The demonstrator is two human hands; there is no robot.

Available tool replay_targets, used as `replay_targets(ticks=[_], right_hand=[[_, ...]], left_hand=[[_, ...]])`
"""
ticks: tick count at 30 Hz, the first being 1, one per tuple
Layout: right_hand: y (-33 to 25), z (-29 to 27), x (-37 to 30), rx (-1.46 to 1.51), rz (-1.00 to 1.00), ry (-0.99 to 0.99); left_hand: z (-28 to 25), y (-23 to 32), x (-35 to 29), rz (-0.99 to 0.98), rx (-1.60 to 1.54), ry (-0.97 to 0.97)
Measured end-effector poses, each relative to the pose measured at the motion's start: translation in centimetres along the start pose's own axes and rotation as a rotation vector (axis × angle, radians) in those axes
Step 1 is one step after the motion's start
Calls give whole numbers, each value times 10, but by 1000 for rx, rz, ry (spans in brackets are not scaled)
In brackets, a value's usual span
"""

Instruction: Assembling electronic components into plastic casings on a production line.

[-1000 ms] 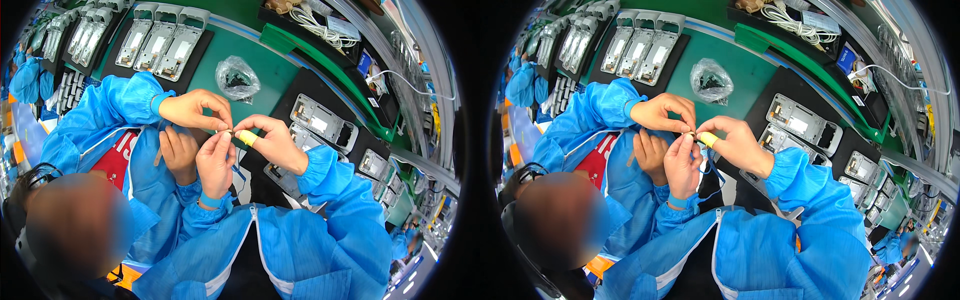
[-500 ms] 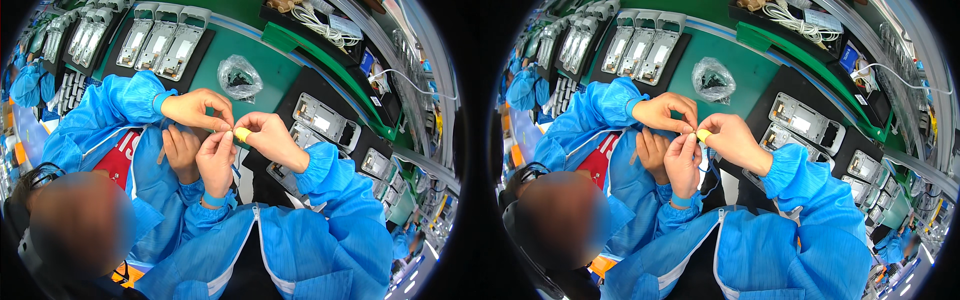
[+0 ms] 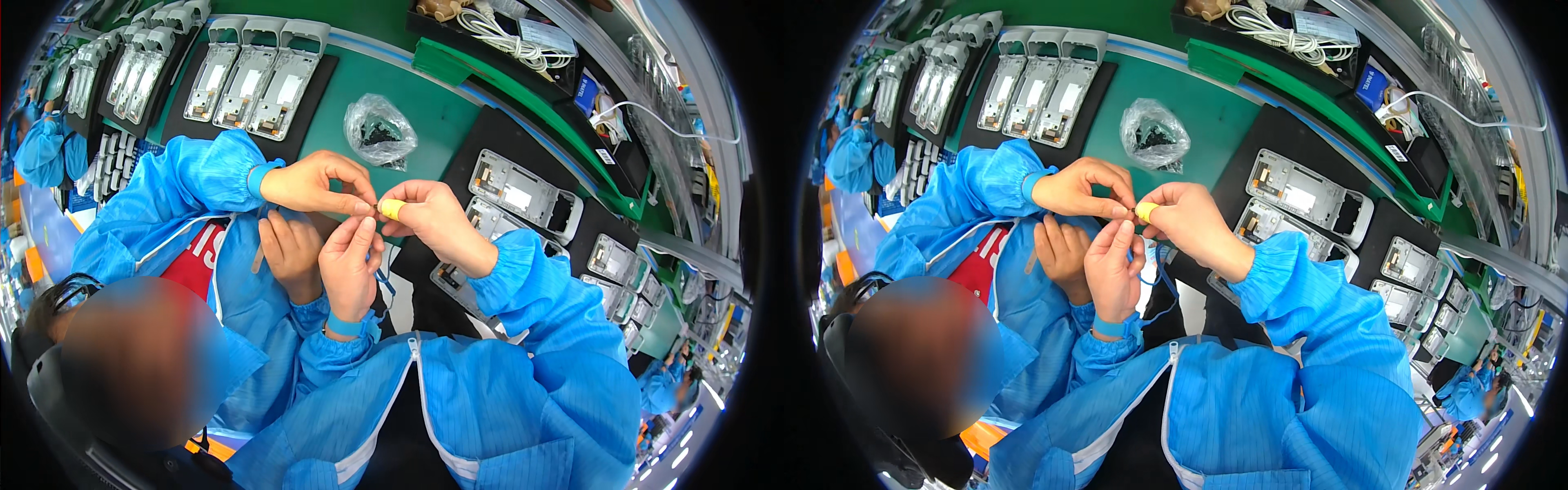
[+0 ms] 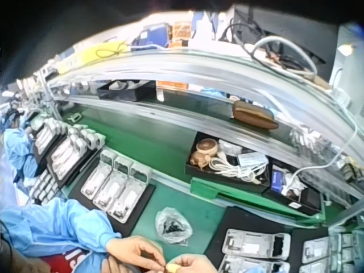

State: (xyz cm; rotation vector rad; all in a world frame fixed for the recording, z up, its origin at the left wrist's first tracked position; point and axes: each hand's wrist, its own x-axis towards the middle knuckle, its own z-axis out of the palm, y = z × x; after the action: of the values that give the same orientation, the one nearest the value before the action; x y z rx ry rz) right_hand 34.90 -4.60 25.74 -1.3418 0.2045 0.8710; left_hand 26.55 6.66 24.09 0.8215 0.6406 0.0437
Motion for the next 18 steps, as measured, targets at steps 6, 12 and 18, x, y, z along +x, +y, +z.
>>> replay_targets(ticks=[6,12,18], right_hand=[[1,-4,0,-14,22,8],[0,-3,2,-21,7,8],[-7,7,11,-83,-20,-22]], left_hand=[[0,-4,0,17,9,-13],[2,-2,-1,14,11,9],[3,2,1,76,32,49]])
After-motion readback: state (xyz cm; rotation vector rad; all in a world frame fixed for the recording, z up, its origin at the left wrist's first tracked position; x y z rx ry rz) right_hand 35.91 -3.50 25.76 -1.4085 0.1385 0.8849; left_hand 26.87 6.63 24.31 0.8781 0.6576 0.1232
